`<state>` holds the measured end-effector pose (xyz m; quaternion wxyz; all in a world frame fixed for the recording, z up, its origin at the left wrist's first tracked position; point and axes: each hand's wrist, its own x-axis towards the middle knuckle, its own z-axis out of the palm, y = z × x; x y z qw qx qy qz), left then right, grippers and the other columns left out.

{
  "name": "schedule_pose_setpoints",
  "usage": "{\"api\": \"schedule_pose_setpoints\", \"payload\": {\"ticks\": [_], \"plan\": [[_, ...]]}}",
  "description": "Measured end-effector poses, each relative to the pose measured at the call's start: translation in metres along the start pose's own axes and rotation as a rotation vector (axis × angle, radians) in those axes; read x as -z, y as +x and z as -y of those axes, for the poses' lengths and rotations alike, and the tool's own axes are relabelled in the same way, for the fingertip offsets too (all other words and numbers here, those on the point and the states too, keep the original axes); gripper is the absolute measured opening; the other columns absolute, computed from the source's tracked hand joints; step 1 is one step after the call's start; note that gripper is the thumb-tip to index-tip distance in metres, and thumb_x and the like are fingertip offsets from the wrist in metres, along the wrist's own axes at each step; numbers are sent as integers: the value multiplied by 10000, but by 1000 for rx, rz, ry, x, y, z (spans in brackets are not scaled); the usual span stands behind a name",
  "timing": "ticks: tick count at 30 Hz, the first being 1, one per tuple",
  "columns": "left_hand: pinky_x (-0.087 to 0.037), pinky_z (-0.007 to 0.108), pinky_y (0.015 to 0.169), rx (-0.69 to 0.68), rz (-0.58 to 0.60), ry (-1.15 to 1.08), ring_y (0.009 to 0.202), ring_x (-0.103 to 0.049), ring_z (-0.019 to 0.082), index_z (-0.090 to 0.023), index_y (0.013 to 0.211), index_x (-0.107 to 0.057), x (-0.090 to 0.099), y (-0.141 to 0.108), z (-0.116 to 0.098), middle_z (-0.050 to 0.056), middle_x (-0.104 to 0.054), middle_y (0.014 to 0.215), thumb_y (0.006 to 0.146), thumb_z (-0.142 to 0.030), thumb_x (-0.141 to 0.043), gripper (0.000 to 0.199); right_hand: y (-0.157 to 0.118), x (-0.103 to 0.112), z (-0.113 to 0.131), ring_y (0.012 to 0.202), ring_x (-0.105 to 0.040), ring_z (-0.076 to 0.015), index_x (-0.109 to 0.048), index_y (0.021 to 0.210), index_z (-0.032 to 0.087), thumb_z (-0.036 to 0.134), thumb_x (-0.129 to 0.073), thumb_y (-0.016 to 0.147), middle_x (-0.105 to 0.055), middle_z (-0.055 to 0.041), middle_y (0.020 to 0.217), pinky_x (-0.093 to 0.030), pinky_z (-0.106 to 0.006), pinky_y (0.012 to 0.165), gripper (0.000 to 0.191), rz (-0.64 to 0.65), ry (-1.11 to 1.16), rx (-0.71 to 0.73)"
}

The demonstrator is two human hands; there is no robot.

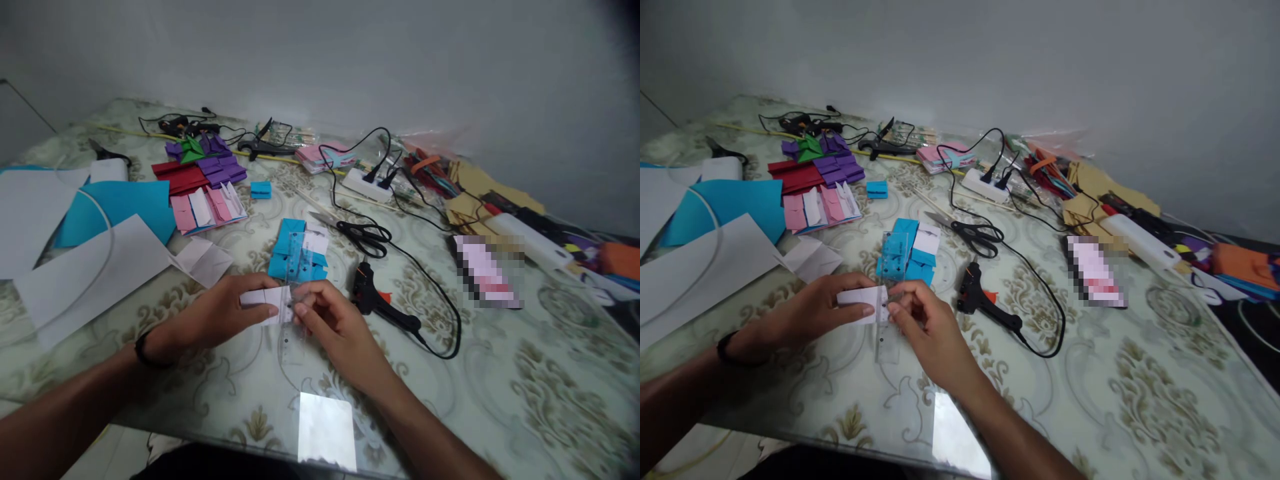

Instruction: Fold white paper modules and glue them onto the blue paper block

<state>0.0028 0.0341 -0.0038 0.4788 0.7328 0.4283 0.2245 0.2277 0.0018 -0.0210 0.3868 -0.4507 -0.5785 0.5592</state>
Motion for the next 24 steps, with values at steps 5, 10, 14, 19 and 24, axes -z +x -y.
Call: {"api": "schedule_pose_setpoints", "payload": {"ticks": [5,10,14,19,24], "plan": [[-536,322,915,-15,31,-42,1042,-710,218,-209,1180,-706,0,-2,-3,39,-772,1150,947,-240,-606,255,-1,0,2,672,-511,-145,-645,1114,246,335,-621,1006,-522,53,737,-411,-281,635,142,8,-48,0],[-547,303,805,49,-63,-227,977,-725,225,-213,1191,-710,-5,0,8,51,-769,1116,896,-341,-731,322,0,-1,3,673,-509,-140,-645,1109,238,347,-634,997,-507,51,755,-408,-276,624,157,-12,-59,-10],[-511,264,667,125,-75,-317,796,-705,188,-205,1135,-730,-7,0,9,24,-764,939,865,-373,-779,323,0,-2,2,670,-542,-138,-640,1099,237,345,-634,996,-522,50,759,-430,-274,625,150,-5,-59,-21],[-524,280,712,125,-89,-343,833,-720,201,-200,1105,-741,-11,-1,6,31,-781,943,863,-348,-772,285,-3,-3,0,608,-545,-129,-629,1122,250,360,-647,999,-539,69,692,-426,-266,586,166,2,-65,-20],[-518,269,679,133,-137,-304,789,-713,188,-201,1086,-737,-13,-3,3,17,-777,898,852,-324,-766,266,-3,-6,0,580,-578,-88,-615,1097,257,370,-658,996,-524,64,815,-458,-240,549,157,-39,48,-22]]}}
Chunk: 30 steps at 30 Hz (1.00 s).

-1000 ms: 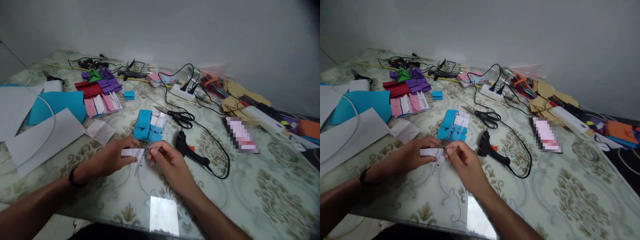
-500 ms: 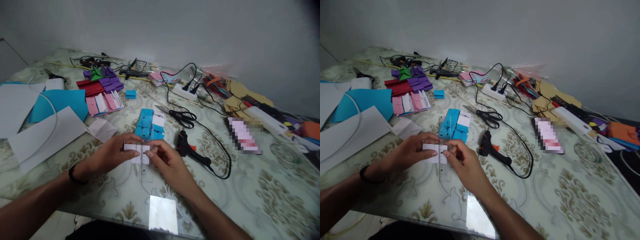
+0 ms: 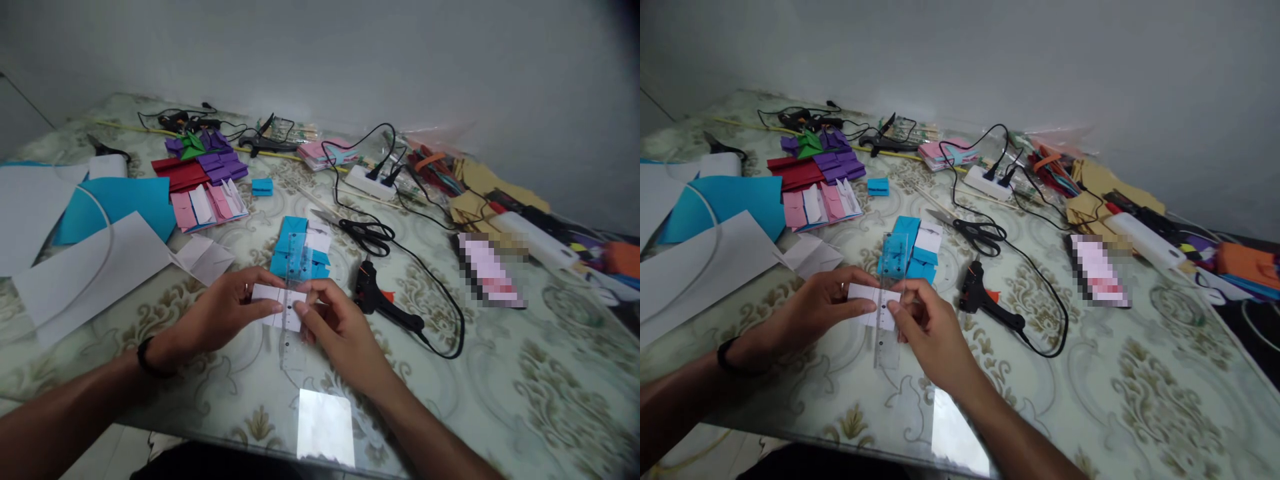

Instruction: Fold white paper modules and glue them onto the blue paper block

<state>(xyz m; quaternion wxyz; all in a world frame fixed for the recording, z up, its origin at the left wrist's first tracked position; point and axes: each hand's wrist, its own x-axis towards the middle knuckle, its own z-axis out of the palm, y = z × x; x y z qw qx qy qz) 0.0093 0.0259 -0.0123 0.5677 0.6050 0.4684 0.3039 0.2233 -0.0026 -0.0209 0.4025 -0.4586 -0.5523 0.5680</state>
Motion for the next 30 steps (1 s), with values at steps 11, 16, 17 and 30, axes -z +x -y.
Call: {"api": "schedule_pose_setpoints", "payload": {"ticks": [11,16,17,30], "plan": [[-518,254,601,-62,-211,251,712,-692,173,-220,1081,-751,3,1,9,17,-778,883,904,-353,-740,222,1,2,2,540,-564,-121,-614,1028,245,374,-630,1012,-571,65,667,-477,-273,570,131,-95,40,83],[-514,261,637,-81,-151,270,729,-677,165,-228,1111,-750,-1,-1,6,22,-788,936,930,-348,-711,220,0,-1,3,582,-599,-129,-629,1055,229,351,-653,992,-603,60,666,-499,-287,633,140,-15,21,42],[-505,260,635,-76,-126,263,726,-672,161,-227,1120,-748,-2,-1,4,23,-790,949,947,-357,-691,223,0,-1,3,586,-599,-128,-631,1059,227,343,-656,989,-603,61,666,-496,-284,634,138,-16,19,38],[-499,261,703,-45,-10,179,831,-692,169,-235,1142,-743,-2,-3,0,14,-785,1001,993,-368,-644,223,1,0,0,587,-523,-134,-639,1067,236,366,-687,966,-517,74,662,-419,-279,577,171,-53,-85,35]]}}
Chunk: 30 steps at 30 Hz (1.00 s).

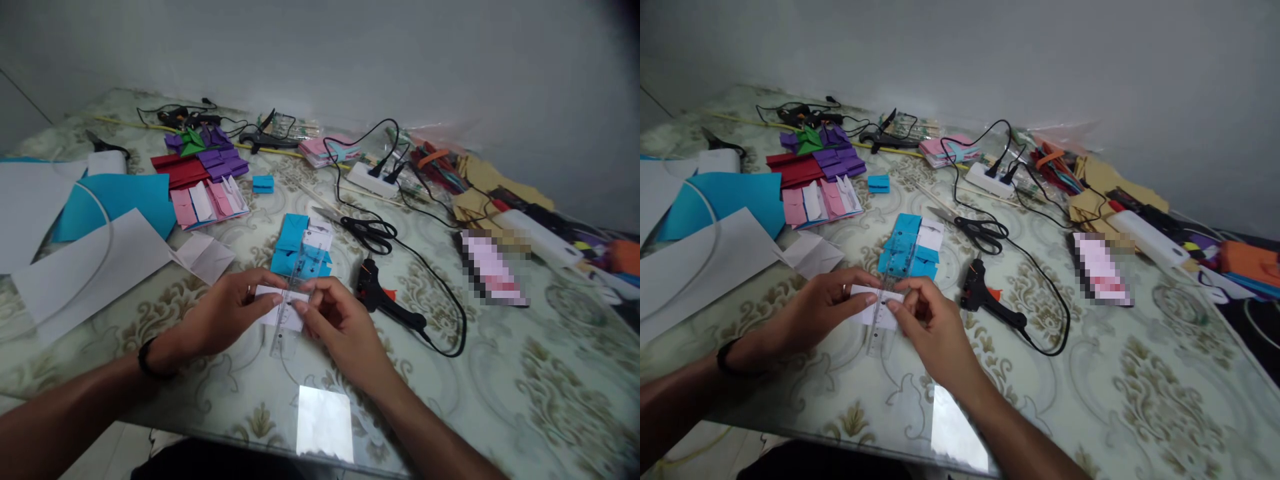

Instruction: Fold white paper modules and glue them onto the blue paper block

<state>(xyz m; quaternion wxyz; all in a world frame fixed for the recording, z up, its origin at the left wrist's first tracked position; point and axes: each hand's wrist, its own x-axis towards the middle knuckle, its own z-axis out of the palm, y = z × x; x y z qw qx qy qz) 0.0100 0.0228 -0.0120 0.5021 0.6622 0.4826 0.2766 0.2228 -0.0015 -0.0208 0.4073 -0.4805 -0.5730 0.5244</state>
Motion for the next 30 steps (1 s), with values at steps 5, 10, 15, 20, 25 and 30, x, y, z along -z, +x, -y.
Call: {"api": "schedule_pose_setpoints", "payload": {"ticks": [5,10,15,20,25,30], "plan": [[-487,256,674,-11,15,-4,773,-671,154,-239,1105,-750,0,-1,1,1,-778,949,986,-352,-650,191,0,-1,-1,597,-504,-136,-633,1075,244,357,-677,966,-501,72,674,-406,-276,575,164,-16,-36,5],[-536,287,720,-16,28,-16,856,-712,199,-238,1155,-743,0,-2,5,29,-798,1033,919,-336,-723,256,0,-1,1,595,-501,-139,-622,1054,242,363,-668,965,-498,70,669,-409,-274,571,157,-21,-69,-9],[-549,287,748,-24,25,-33,893,-720,203,-248,1164,-744,0,-3,3,30,-794,1061,913,-292,-711,257,-1,-1,2,668,-550,-152,-647,1019,231,395,-669,948,-546,37,741,-451,-279,615,180,-28,-62,-41],[-476,234,619,41,87,-49,739,-650,157,-215,1094,-741,1,-2,3,4,-738,882,913,-318,-711,210,0,-1,2,640,-527,-146,-683,834,212,390,-682,926,-578,23,689,-435,-276,607,201,15,-72,-63],[-394,221,567,61,140,-38,658,-567,129,-182,885,-741,2,-1,-2,-21,-649,728,903,-383,-723,203,-2,-3,4,655,-560,-155,-685,795,213,363,-690,916,-619,8,700,-456,-274,611,193,14,-130,-19],[-398,234,594,55,129,29,687,-571,138,-171,826,-748,4,-2,-10,-11,-664,725,905,-380,-717,225,-6,-4,8,644,-536,-149,-619,776,222,361,-646,954,-590,14,696,-437,-266,599,229,41,-155,6]]}}
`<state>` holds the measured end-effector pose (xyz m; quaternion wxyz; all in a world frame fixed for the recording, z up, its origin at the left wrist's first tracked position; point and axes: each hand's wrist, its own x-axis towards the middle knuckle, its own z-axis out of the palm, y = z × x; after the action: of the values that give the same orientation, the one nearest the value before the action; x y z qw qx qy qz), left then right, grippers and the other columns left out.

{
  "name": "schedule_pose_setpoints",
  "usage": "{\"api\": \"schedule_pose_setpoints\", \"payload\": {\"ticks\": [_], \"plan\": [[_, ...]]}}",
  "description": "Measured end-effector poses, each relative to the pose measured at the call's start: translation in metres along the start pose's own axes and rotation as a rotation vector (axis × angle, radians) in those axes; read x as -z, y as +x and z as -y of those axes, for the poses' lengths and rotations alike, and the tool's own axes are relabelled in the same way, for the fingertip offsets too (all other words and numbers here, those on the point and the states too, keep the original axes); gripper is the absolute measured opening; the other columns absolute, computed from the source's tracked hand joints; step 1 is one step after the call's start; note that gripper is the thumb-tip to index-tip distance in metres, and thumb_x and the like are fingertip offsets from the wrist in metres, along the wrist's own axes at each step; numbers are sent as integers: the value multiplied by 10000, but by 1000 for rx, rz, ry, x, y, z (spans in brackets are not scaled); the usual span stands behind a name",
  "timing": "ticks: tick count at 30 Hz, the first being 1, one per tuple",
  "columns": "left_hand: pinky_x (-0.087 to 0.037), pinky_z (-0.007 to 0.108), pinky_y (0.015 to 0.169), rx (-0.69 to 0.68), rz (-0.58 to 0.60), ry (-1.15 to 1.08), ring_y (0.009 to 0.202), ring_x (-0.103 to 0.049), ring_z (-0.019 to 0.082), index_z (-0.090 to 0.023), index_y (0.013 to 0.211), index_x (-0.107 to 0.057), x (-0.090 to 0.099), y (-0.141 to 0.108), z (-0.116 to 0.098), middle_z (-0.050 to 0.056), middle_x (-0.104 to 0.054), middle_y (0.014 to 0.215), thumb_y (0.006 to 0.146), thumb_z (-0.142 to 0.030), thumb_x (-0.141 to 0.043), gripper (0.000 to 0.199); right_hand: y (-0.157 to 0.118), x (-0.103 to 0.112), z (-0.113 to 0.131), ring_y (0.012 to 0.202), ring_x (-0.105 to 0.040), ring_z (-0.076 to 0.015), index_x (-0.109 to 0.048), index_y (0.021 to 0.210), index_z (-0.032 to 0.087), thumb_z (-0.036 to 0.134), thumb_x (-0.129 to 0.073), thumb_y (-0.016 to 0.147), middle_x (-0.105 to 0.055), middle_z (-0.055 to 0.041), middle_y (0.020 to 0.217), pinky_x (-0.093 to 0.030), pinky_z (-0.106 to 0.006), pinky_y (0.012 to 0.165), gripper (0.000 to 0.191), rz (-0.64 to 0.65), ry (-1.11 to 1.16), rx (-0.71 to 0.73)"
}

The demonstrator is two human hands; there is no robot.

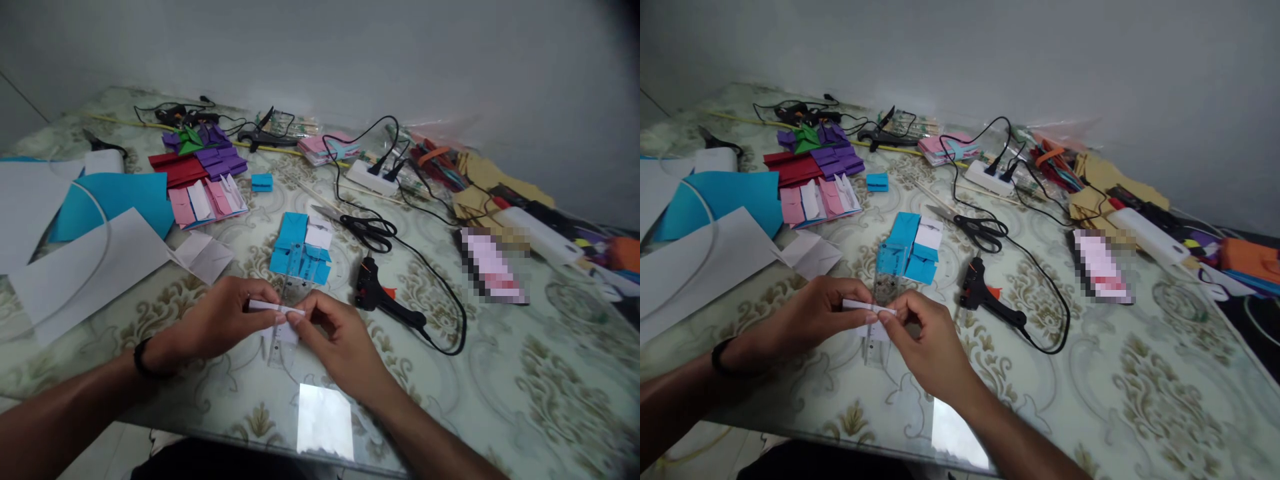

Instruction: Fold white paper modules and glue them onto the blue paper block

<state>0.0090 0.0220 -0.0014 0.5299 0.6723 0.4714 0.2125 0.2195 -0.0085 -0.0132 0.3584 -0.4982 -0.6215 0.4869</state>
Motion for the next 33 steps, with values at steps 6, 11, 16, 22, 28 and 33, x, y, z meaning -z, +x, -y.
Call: {"api": "schedule_pose_setpoints", "payload": {"ticks": [6,11,16,22,28,33], "plan": [[-432,227,637,5,-89,-258,716,-586,124,-172,842,-733,2,0,0,-19,-680,775,876,-347,-771,182,1,1,1,639,-459,-137,-494,748,224,363,-586,1000,-501,30,696,-386,-272,601,303,117,-59,55],[-458,231,643,40,-80,-475,708,-617,130,-165,800,-737,2,1,-1,-8,-715,760,815,-297,-818,156,1,3,5,631,-439,-135,-433,679,224,339,-559,1016,-461,32,666,-361,-276,594,377,148,-64,83],[-505,253,688,89,125,-455,756,-674,159,-149,882,-823,5,0,-6,39,-788,832,873,-303,-779,160,-1,5,7,605,-426,-124,-405,667,225,322,-565,1016,-426,46,637,-335,-268,573,395,233,-88,143],[-500,257,671,66,76,-380,724,-681,170,-121,825,-822,6,-2,-6,63,-801,794,860,-340,-789,224,0,1,2,645,-474,-126,-450,691,214,319,-545,1016,-500,26,684,-362,-260,593,354,265,-131,150],[-486,246,651,35,8,-357,700,-666,163,-139,775,-822,2,-4,-3,49,-785,751,848,-369,-802,241,2,1,2,619,-460,-117,-481,663,206,376,-627,984,-498,36,662,-337,-255,566,391,208,-82,83],[-464,226,636,90,-39,-389,690,-638,142,-149,813,-816,-2,1,4,24,-770,773,854,-403,-793,258,3,4,3,588,-413,-110,-459,612,204,375,-624,991,-433,50,607,-320,-261,557,447,146,-62,76]]}}
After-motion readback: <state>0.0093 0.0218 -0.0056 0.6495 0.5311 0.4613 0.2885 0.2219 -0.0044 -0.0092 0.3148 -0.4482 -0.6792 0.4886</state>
